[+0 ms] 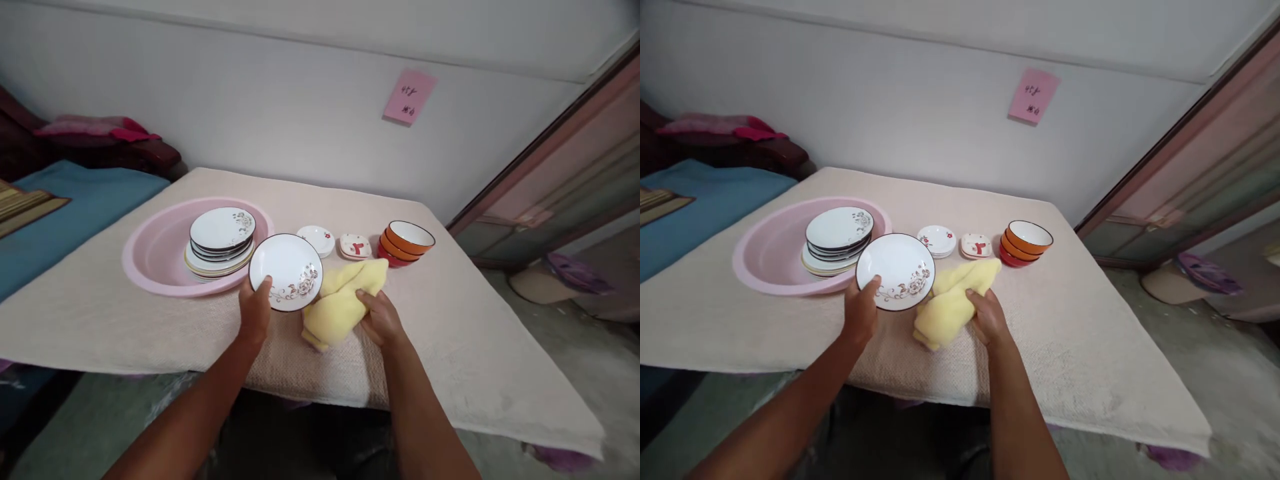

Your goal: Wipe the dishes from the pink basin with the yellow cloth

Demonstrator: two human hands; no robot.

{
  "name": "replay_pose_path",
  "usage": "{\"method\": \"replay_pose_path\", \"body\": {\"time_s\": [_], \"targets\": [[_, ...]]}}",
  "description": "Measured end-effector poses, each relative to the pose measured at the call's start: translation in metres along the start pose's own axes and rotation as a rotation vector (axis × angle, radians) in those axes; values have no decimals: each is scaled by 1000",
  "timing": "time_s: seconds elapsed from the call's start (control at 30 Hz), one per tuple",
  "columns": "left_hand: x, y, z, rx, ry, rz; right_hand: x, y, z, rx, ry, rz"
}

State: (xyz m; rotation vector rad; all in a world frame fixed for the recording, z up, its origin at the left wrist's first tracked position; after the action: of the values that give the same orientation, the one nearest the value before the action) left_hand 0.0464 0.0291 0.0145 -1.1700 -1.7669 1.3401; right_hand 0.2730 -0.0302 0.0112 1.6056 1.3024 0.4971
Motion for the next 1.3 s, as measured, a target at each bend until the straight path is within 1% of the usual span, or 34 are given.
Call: {"method": "replay_pose_path", "body": {"time_s": [0.1,0.17,0.3,0.4,0.5,0.57,0.63,0.73,0.77,0.8,0.83,0.87,0.93,0.97,1.0,1.03,1.07,1.1,1.13,1.17,1.2,1.27,1.3], "targets": [[6,6,2,-18,-26,19,-2,5,7,-58,-5,12],[7,7,2,-23,-28,-2,1,7,15,-152,-17,25],[6,13,5,-12,-1,-27,9,4,43,-502,-128,3],[5,17,7,-27,14,1,14,3,62,-801,-129,68],[5,18,7,-59,6,34,14,1,71,-962,-168,81],[6,18,6,-73,-7,38,13,0,69,-1003,-177,64],[7,17,4,-75,-13,41,9,-2,63,-1000,-154,65],[8,19,3,-74,-14,46,3,1,57,-866,-63,72],[8,20,3,-79,-8,47,3,5,59,-842,-64,78],[8,20,3,-85,-2,47,3,9,64,-844,-95,87],[8,21,3,-92,3,49,5,15,71,-894,-185,107],[9,22,3,-99,7,52,6,22,80,-1033,-351,139],[9,22,4,-108,10,59,8,34,93,-1165,-576,182],[9,22,4,-110,8,61,7,38,97,-1227,-675,260],[9,22,4,-112,10,60,5,41,96,-1263,-730,362],[9,21,4,-114,14,54,2,41,92,-1285,-735,467],[8,20,4,-116,19,46,-1,38,86,-1298,-688,560],[7,19,3,-118,25,37,-4,32,77,-1288,-569,591],[6,19,2,-120,29,29,-6,23,67,-1282,-400,569],[5,18,1,-120,35,25,-9,13,57,-1316,-226,511],[4,18,0,-117,40,27,-10,4,49,-1392,-104,441],[2,18,-1,-104,38,47,-12,-10,38,-1555,-21,415],[1,18,-2,-97,35,57,-11,-13,35,-1625,-11,409]]}}
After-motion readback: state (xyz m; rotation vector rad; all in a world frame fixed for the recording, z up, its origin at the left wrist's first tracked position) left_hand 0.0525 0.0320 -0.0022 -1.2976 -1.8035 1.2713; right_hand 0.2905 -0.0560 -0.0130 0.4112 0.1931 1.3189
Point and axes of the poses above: each hand's wrist, its own x-axis towards the middle knuckle, its own z-axis out of the back of the hand, y = z × x, the point moved 2 cm from there along x, towards the middle knuckle, and after that the axes turned 7 degrees about -y, right-handed, at the moved point
